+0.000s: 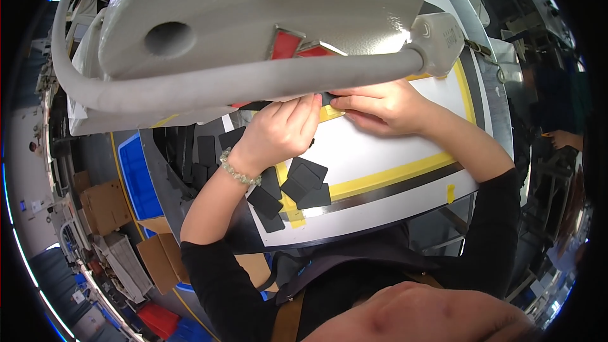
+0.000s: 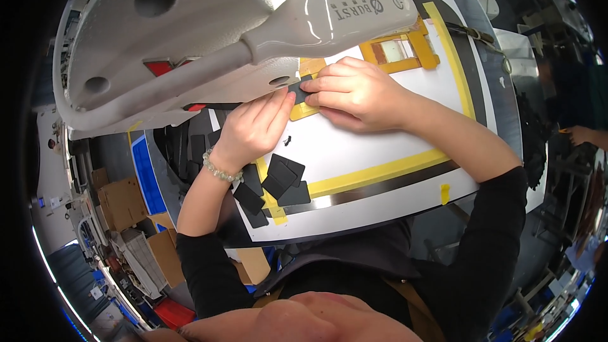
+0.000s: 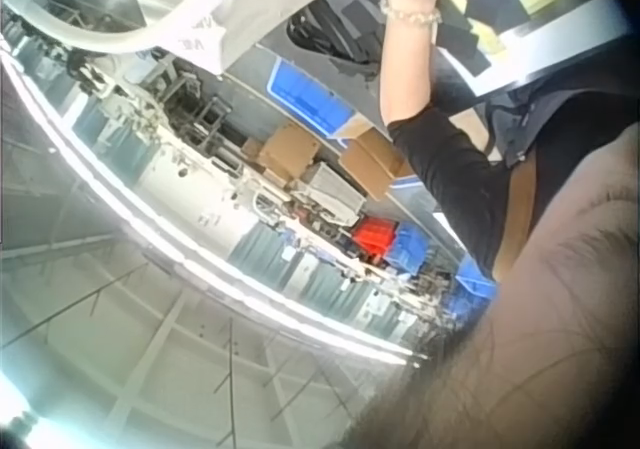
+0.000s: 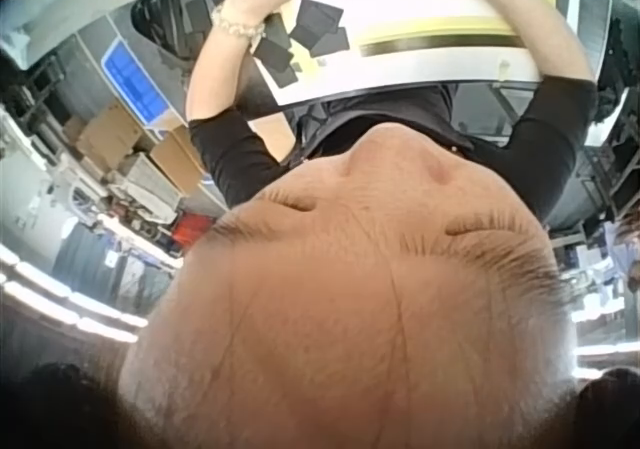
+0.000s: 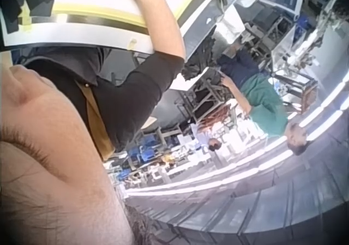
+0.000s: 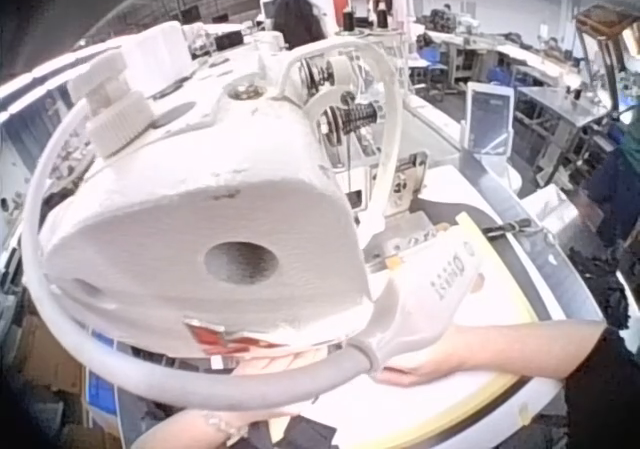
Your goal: Attaching zipper components and leather patches using an industrial sewing machine template.
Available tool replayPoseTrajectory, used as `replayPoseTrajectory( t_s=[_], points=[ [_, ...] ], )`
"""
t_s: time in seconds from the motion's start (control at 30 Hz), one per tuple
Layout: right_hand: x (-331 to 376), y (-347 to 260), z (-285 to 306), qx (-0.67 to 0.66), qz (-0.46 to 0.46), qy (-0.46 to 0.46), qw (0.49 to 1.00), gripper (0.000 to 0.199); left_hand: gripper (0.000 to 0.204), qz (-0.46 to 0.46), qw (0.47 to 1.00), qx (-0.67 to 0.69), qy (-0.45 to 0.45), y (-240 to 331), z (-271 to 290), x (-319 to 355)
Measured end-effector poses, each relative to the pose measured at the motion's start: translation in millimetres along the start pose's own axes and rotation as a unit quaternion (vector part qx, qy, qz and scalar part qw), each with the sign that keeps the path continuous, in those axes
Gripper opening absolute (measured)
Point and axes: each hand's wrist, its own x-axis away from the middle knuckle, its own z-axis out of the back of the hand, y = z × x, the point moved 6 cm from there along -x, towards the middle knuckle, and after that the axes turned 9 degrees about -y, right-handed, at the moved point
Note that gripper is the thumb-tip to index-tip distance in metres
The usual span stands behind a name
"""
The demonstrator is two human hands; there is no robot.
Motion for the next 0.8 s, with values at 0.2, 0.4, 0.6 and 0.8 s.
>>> replayPoseTrajectory(
  t_s=[0.2,0.4,0.6,0.8],
  points=[
    [1,0,-7,0.010,0.005,-0.030,0.999,0.023,0.025,0.006,0.999,0.034,0.002,-3,-1,3],
    [3,-1,-8,0.024,0.005,-0.034,0.999,0.022,0.023,0.010,0.999,0.043,0.002,-3,0,1],
    [3,1,-4,0.019,-0.020,-0.036,0.999,0.024,0.023,0.013,0.999,0.047,0.000,-3,1,0],
    [10,14,10,-0.067,-0.088,0.040,0.993,0.014,0.023,0.014,0.999,0.047,0.006,-3,2,-1]
  ],
)
